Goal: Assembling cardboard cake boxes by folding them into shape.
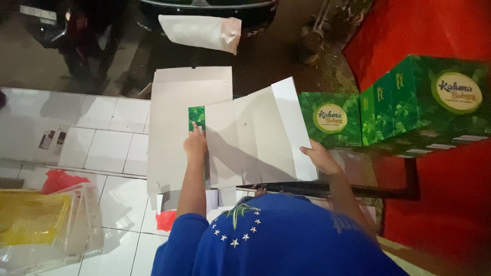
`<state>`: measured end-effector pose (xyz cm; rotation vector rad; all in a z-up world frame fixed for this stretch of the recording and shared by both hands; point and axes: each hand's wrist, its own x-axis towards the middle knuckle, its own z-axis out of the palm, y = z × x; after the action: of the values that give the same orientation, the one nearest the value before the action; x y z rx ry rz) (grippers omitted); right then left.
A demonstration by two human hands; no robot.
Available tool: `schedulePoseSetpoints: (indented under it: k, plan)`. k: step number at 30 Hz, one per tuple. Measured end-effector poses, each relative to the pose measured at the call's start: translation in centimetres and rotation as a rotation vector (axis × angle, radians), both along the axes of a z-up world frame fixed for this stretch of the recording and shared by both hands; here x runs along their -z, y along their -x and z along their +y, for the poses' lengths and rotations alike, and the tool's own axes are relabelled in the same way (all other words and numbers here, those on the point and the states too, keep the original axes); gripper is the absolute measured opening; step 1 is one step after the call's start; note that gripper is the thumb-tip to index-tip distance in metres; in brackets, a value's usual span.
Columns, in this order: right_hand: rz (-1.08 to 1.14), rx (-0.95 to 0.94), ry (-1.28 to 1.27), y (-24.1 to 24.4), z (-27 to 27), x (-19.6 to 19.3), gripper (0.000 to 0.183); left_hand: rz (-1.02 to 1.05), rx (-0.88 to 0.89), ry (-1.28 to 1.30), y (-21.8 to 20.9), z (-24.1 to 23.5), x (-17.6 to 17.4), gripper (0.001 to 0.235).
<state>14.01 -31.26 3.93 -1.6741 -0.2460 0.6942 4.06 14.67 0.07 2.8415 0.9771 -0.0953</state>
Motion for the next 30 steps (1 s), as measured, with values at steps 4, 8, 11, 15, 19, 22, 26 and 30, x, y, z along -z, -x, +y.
schedulePoseSetpoints:
  k: [4,8,11,15,19,22,26,30]
  plan:
    - [0.01,0.02,-0.118,-0.3,-0.3,2.1,0.047,-0.265,-0.11,0.071,0.7,-0.5,1.5,0.049]
    - [-0.221,0.036,0.052,0.4,-1.0,3.7,0.052,-0.264,-0.01,-0.088,1.0,1.0,5.9,0.055]
    - [-0.23,0.139,0.173,1.2,-0.3,2.9,0.061,-0.3,0.124,-0.12,-0.2,3.0,7.3,0.066]
    - [-0.321,0.291,0.499,2.4,0.9,1.2,0.081,-0.168,0.131,-0.075,0.4,2.3,5.4,0.079]
    - [-0.432,0.266,0.6,3.2,2.9,0.2,0.103,-0.124,0.152,-0.052,0.3,2.8,4.8,0.082]
    - [-0.55,0.194,0.682,4.0,3.9,0.0,0.12,-0.322,0.096,0.199,0.8,4.7,6.5,0.079]
    - [-0.481,0.265,0.598,2.8,3.4,1.7,0.108,-0.529,0.075,0.465,1.6,5.6,5.8,0.072]
    - [-0.525,0.238,0.18,1.9,2.4,-0.4,0.088,-0.349,-0.012,0.289,6.7,0.9,2.5,0.061]
